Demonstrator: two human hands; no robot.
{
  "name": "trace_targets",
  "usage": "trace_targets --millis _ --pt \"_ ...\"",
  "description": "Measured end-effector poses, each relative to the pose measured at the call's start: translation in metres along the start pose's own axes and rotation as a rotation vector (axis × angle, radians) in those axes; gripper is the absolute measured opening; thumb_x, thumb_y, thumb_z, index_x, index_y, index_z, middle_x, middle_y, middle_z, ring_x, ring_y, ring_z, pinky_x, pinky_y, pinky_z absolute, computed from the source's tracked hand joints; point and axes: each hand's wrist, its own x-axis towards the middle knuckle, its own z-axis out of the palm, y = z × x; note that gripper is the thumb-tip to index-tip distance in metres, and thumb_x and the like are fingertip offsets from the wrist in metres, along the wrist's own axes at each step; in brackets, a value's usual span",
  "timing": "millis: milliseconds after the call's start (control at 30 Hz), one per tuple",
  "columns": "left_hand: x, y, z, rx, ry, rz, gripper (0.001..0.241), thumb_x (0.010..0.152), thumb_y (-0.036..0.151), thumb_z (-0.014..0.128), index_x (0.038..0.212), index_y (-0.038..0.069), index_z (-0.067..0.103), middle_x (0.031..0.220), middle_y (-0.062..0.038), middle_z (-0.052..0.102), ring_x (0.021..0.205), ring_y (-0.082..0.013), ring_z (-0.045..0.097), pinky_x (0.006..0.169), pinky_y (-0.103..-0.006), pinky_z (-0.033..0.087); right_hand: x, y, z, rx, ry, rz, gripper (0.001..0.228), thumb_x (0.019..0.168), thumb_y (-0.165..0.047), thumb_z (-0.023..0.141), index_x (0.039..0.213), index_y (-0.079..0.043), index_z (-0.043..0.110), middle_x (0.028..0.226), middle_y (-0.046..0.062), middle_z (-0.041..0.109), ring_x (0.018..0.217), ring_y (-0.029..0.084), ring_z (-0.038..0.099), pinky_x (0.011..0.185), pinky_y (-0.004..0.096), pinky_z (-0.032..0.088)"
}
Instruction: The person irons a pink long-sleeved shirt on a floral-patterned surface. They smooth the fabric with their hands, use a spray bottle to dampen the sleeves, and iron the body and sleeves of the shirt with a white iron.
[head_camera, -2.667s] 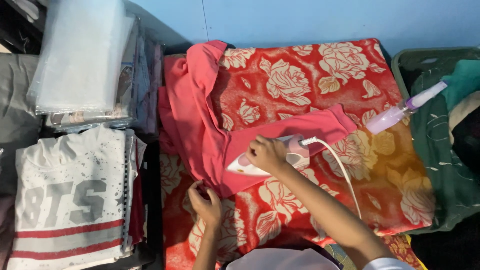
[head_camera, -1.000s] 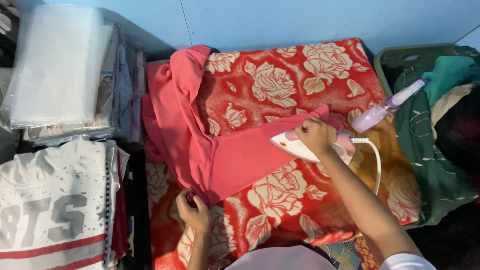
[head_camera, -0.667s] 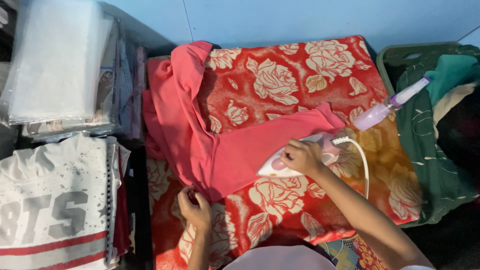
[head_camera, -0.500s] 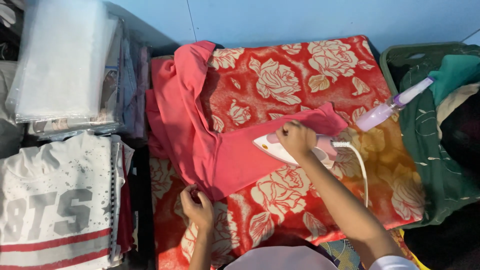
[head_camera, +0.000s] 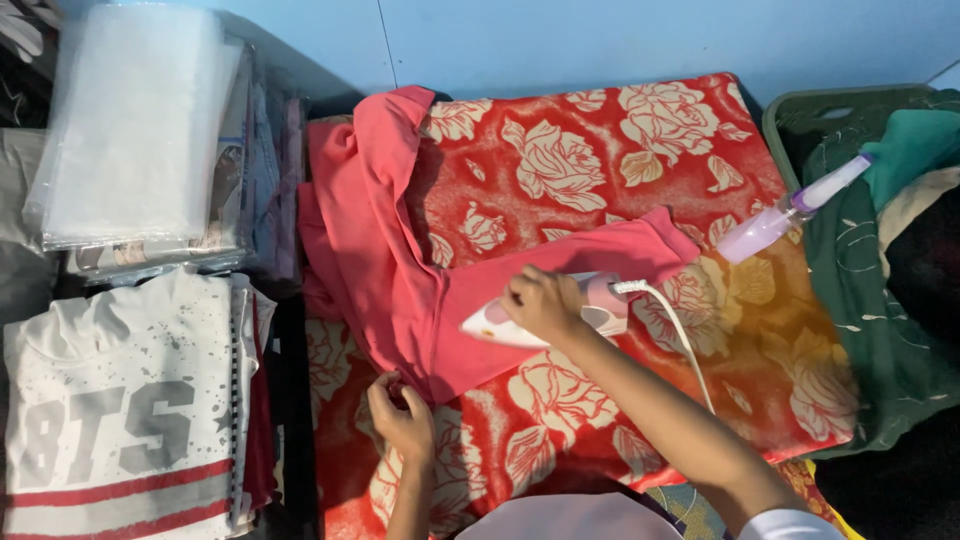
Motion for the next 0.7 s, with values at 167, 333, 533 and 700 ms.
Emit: trace_targets --millis 167,333,533,700 --pt "0.002 0.004 0.000 -0.013 0.005 -0.013 0.021 0.087 -0.005 0.049 0.102 0.000 0.063 0.096 -0.013 0.063 0.089 -0.0294 0.060 0.087 -0.0379 0.050 -0.010 -0.028 -0.037 0.257 0.096 -0.477 0.030 0.078 -0.008 0.067 0.056 -0.016 0.049 0.060 -0.001 0.047 0.043 0.017 0.049 0.037 0.032 0.036" --pt "0.001 0.002 0.000 0.006 -0.003 -0.016 0.021 0.087 -0.004 0.051 0.104 0.000 0.064 0.098 -0.014 0.064 0.089 -0.0309 0.060 0.087 -0.0391 0.050 0.016 -0.033 -0.003 -0.001 0.140 -0.056 0.021 0.081 -0.022 0.074 0.063 -0.018 0.063 0.067 0.001 0.059 0.044 0.027 0.058 0.035 0.043 0.038" --pt "0.002 0.005 0.000 0.016 0.002 -0.020 0.020 0.087 -0.004 0.051 0.102 0.000 0.063 0.097 -0.014 0.064 0.091 -0.0317 0.061 0.089 -0.0395 0.050 0.000 -0.054 -0.042 0.320 0.090 -0.570 0.028 0.077 -0.004 0.067 0.054 -0.014 0.054 0.057 -0.002 0.049 0.040 0.009 0.044 0.036 0.027 0.031" --pt "0.001 0.002 0.000 0.009 -0.007 -0.005 0.018 0.087 -0.004 0.051 0.101 0.000 0.063 0.097 -0.014 0.063 0.090 -0.0319 0.061 0.087 -0.0399 0.050 0.012 -0.044 0.011 0.106 0.067 -0.246 0.020 0.088 -0.025 0.068 0.069 -0.017 0.070 0.066 -0.001 0.064 0.044 0.019 0.056 0.035 0.035 0.038"
